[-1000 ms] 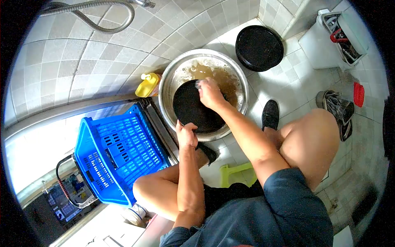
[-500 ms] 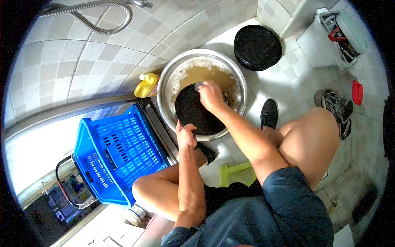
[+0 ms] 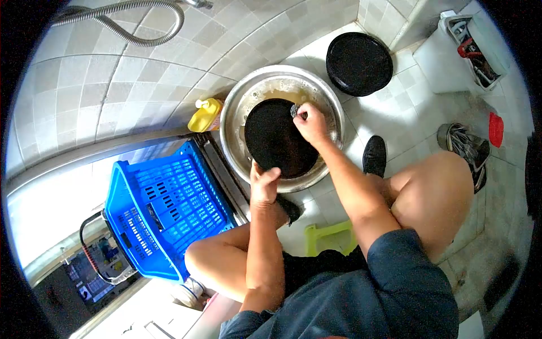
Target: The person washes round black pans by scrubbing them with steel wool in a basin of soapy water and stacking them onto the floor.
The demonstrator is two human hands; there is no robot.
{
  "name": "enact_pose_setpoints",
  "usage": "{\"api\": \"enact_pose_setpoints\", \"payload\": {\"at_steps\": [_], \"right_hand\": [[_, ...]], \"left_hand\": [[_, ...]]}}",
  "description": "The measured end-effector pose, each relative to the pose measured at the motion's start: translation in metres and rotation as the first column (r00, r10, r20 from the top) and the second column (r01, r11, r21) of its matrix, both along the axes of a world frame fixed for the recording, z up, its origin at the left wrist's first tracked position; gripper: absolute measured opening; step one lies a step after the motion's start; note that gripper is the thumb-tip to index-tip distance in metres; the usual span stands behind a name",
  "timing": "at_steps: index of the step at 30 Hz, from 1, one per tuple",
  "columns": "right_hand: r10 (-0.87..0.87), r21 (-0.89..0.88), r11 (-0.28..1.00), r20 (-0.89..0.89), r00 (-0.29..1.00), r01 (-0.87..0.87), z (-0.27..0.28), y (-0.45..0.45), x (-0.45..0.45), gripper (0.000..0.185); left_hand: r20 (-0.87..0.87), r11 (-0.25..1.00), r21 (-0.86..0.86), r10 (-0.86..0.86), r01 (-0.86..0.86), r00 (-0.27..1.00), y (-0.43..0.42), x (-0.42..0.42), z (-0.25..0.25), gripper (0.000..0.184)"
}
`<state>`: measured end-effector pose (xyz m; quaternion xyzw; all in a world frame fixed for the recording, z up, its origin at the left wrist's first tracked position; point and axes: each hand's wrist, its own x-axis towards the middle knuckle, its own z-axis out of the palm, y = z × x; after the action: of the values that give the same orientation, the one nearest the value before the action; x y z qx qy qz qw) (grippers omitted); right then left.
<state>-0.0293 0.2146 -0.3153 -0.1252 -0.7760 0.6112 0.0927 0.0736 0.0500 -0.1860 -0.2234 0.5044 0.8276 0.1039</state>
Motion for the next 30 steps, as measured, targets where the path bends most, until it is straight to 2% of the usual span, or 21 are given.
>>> {"api": "enact_pose_setpoints", "payload": {"at_steps": [1, 2, 3, 5, 6, 7, 10, 11, 12, 13, 15, 16, 17, 19, 21, 23, 25, 27, 28, 29, 30], "right_hand": [[0.043, -0.02, 0.999, -0.089, 0.995, -0.045, 0.009, 0.006, -0.005, 0.014], [0.159, -0.024, 0.987, -0.014, 0.987, -0.159, 0.019, 0.014, -0.008, 0.015], [0.159, -0.023, 0.987, -0.013, 0.987, -0.159, 0.027, 0.017, -0.012, 0.015], [0.349, 0.007, 0.935, -0.208, 0.914, -0.355, 0.041, 0.017, -0.02, 0.015], [0.42, 0.033, 0.906, -0.186, 0.888, -0.422, 0.05, 0.017, -0.019, 0.015], [0.443, 0.109, 0.897, -0.239, 0.864, -0.429, 0.052, 0.012, -0.02, 0.015], [0.369, 0.195, 0.925, -0.253, 0.894, -0.327, 0.045, 0.003, -0.015, 0.014], [0.336, 0.305, 0.915, -0.214, 0.917, -0.264, 0.039, 0.001, -0.013, 0.012], [0.299, 0.414, 0.887, -0.178, 0.938, -0.204, 0.038, 0.001, -0.011, 0.011], [0.302, 0.417, 0.885, -0.174, 0.937, -0.208, 0.037, 0.001, -0.006, 0.011], [0.213, 0.582, 0.797, -0.02, 0.977, -0.162, 0.037, -0.001, 0.01, 0.011], [0.205, 0.61, 0.768, 0.057, 0.977, -0.196, 0.039, -0.003, 0.016, 0.015], [0.249, 0.544, 0.767, 0.237, 0.939, -0.34, 0.04, -0.003, 0.022, 0.017], [0.246, 0.45, 0.791, 0.387, 0.889, -0.415, 0.041, -0.019, 0.037, 0.018], [0.345, 0.316, 0.804, 0.443, 0.827, -0.504, 0.041, -0.033, 0.05, 0.02], [0.43, 0.109, 0.8, 0.581, 0.691, -0.59, 0.056, -0.053, 0.054, 0.024], [0.468, 0.075, 0.791, 0.566, 0.679, -0.608, 0.084, -0.072, 0.058, 0.024], [0.421, 0.104, 0.832, 0.521, 0.742, -0.545, 0.094, -0.088, 0.063, 0.025], [0.472, 0.061, 0.809, 0.524, 0.709, -0.584, 0.096, -0.084, 0.062, 0.024], [0.47, 0.063, 0.81, 0.524, 0.71, -0.583, 0.094, -0.081, 0.062, 0.024], [0.455, 0.15, 0.778, 0.533, 0.713, -0.61, 0.084, -0.077, 0.06, 0.022]], "left_hand": [[0.025, 0.997, 0.047, -0.058, 0.057, 0.998, -0.01, -0.005, 0.005, 0.072], [0.048, 0.998, -0.001, -0.061, 0.061, 0.997, -0.016, -0.012, 0.01, 0.071], [0.079, 0.996, 0.072, -0.062, 0.057, 0.995, -0.029, -0.02, 0.008, 0.066], [0.159, 0.996, 0.066, -0.067, 0.058, 0.985, -0.04, -0.036, 0.013, 0.058], [0.232, 0.999, -0.011, -0.047, 0.051, 0.972, -0.041, -0.043, 0.017, 0.044], [0.229, 0.986, -0.143, -0.052, 0.087, 0.972, -0.032, -0.046, 0.022, 0.032], [0.164, 0.974, -0.222, 0.005, 0.032, 0.986, -0.027, -0.041, 0.006, 0.024], [0.155, 0.958, -0.284, 0.014, 0.031, 0.988, -0.024, -0.038, -0.001, 0.023], [0.155, 0.965, -0.264, 0.057, -0.015, 0.986, -0.023, -0.036, -0.005, 0.019], [0.159, 0.966, -0.26, 0.059, -0.016, 0.986, -0.022, -0.034, -0.009, 0.019], [0.098, 0.949, -0.259, 0.213, -0.182, 0.972, -0.021, -0.03, -0.016, 0.019], [0.064, 0.918, -0.319, 0.268, -0.235, 0.961, -0.024, -0.027, -0.025, 0.021], [0.06, 0.918, -0.315, 0.271, -0.24, 0.961, -0.025, -0.027, -0.031, 0.021], [-0.054, 0.824, -0.393, 0.423, -0.408, 0.905, -0.025, -0.027, -0.039, 0.027], [-0.002, 0.835, -0.324, 0.47, -0.445, 0.883, -0.023, -0.031, -0.033, 0.021], [0.055, 0.75, -0.372, 0.606, -0.547, 0.794, -0.015, -0.036, -0.023, 0.021], [-0.01, 0.718, -0.381, 0.627, -0.582, 0.779, -0.023, -0.034, -0.046, 0.022], [-0.179, 0.661, -0.472, 0.576, -0.583, 0.798, -0.027, -0.035, -0.053, 0.023], [-0.205, 0.633, -0.522, 0.557, -0.572, 0.805, -0.026, -0.034, -0.051, 0.022], [-0.205, 0.635, -0.52, 0.557, -0.571, 0.805, -0.024, -0.032, -0.049, 0.022], [-0.198, 0.678, -0.407, 0.589, -0.612, 0.784, -0.02, -0.032, -0.046, 0.021]]}}
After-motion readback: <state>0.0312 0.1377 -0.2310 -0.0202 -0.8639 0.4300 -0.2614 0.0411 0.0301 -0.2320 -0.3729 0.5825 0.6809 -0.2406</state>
